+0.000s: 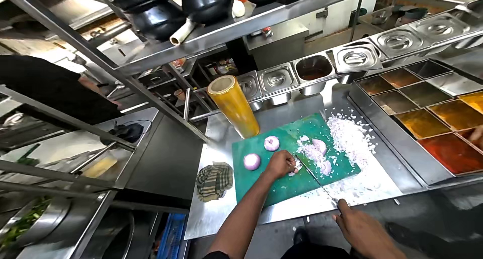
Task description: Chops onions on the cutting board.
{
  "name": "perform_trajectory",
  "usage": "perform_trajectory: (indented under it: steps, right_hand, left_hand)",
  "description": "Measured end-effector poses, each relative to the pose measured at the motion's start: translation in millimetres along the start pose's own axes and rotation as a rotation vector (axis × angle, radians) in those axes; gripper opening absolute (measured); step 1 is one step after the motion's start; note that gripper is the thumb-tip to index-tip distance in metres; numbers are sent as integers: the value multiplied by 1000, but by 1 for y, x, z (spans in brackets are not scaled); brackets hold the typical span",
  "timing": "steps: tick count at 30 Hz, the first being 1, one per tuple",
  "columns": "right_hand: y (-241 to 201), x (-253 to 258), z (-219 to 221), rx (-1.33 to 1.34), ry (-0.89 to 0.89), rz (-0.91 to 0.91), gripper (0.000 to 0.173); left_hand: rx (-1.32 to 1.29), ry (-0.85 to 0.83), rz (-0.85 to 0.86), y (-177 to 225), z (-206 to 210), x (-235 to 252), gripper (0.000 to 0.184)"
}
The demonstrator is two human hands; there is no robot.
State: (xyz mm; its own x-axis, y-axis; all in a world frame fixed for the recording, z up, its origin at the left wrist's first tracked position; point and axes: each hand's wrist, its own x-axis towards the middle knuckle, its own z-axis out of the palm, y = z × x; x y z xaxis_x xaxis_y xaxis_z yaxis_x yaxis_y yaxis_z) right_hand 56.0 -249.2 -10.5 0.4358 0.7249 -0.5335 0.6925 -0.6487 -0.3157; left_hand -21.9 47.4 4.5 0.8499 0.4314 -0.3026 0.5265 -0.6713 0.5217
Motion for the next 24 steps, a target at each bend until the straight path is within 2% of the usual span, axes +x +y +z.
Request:
perform_trajectory:
  steps: [6, 10, 13, 15, 18, 22, 24]
  right_hand:
    - [-13, -9, -6, -85, 119, -2, 42]
    - [-14, -8, -2, -94, 38, 27, 42]
    - [-2, -15, 22, 5, -59, 81, 47]
    - [-3, -14, 22, 11, -35, 76, 45]
    - [-22, -14, -1, -24, 3, 41, 40]
    - [-15, -8, 17, 0, -74, 81, 44]
    - [-20, -8, 8, -3, -56, 76, 42]
  left_hand:
    - [47, -40, -52, 5, -2, 2, 22]
    - [84, -78, -47, 4, -2, 8, 21]
    - [85, -89, -42, 6, -3, 5, 21]
    - [94, -82, -39, 8, -4, 7, 22]
    - [106, -100, -43, 8, -3, 5, 21]
    - [95, -83, -30, 7, -2, 5, 19]
    - [90, -80, -34, 7, -3, 6, 20]
